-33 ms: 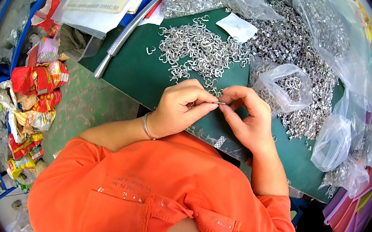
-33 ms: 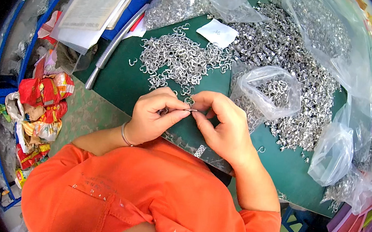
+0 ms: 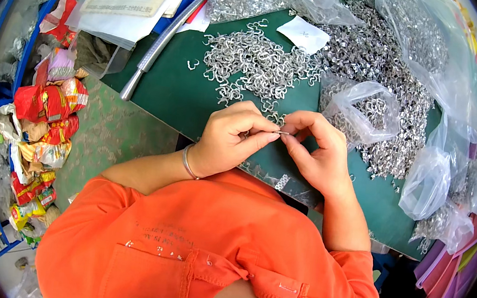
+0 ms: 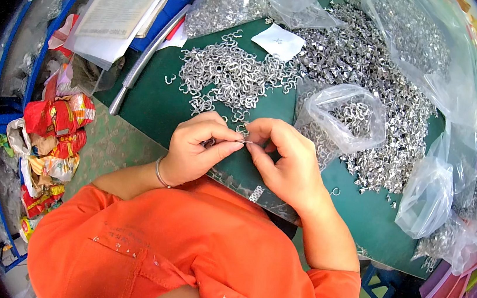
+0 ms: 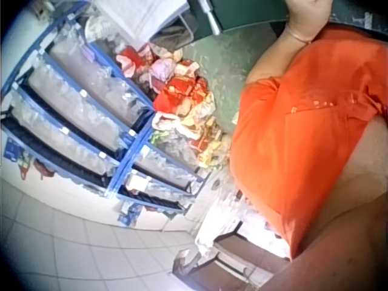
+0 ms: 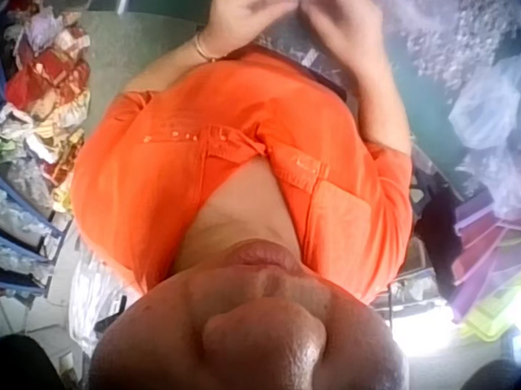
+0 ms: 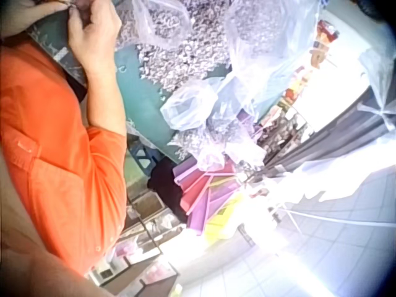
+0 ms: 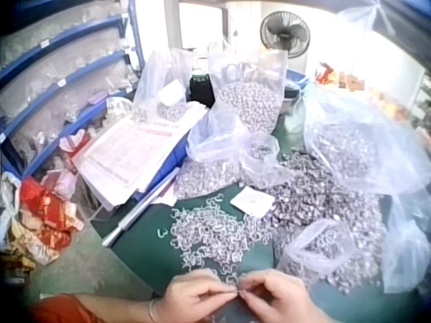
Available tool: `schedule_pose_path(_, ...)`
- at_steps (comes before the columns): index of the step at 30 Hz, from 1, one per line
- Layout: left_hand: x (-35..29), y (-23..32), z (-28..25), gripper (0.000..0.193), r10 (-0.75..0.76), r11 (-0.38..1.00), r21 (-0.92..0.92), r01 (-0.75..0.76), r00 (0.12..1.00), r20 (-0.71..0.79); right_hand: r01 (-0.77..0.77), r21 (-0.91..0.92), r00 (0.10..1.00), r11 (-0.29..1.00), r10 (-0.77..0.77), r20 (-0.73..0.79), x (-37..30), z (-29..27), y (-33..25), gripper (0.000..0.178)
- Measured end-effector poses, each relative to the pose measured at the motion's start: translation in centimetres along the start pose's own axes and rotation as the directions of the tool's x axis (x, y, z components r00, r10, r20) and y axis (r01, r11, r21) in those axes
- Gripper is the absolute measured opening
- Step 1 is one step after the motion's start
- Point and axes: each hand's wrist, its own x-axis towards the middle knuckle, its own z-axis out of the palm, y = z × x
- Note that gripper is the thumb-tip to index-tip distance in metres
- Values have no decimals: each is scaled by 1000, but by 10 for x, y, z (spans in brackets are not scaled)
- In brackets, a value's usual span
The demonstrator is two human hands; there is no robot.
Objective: The person sits at a green workbench and repeatedly picks up small silver metal hooks and rings, linking them together by hand. The person places the assembled pieces onto a growing pile on the table while handling loose parts from plastic bags.
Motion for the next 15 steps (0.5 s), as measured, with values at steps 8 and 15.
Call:
schedule_pose_path(8,1,1,-2,16,103,994,46,-102,994,-30,-41,42,999,998,40,26,-1,-3,-2,28)
schedule_pose_path(15,1,3,-1,18,51,998,45,-51,999,-10,217,-86,976,972,-218,3,1,-7,-4,23)
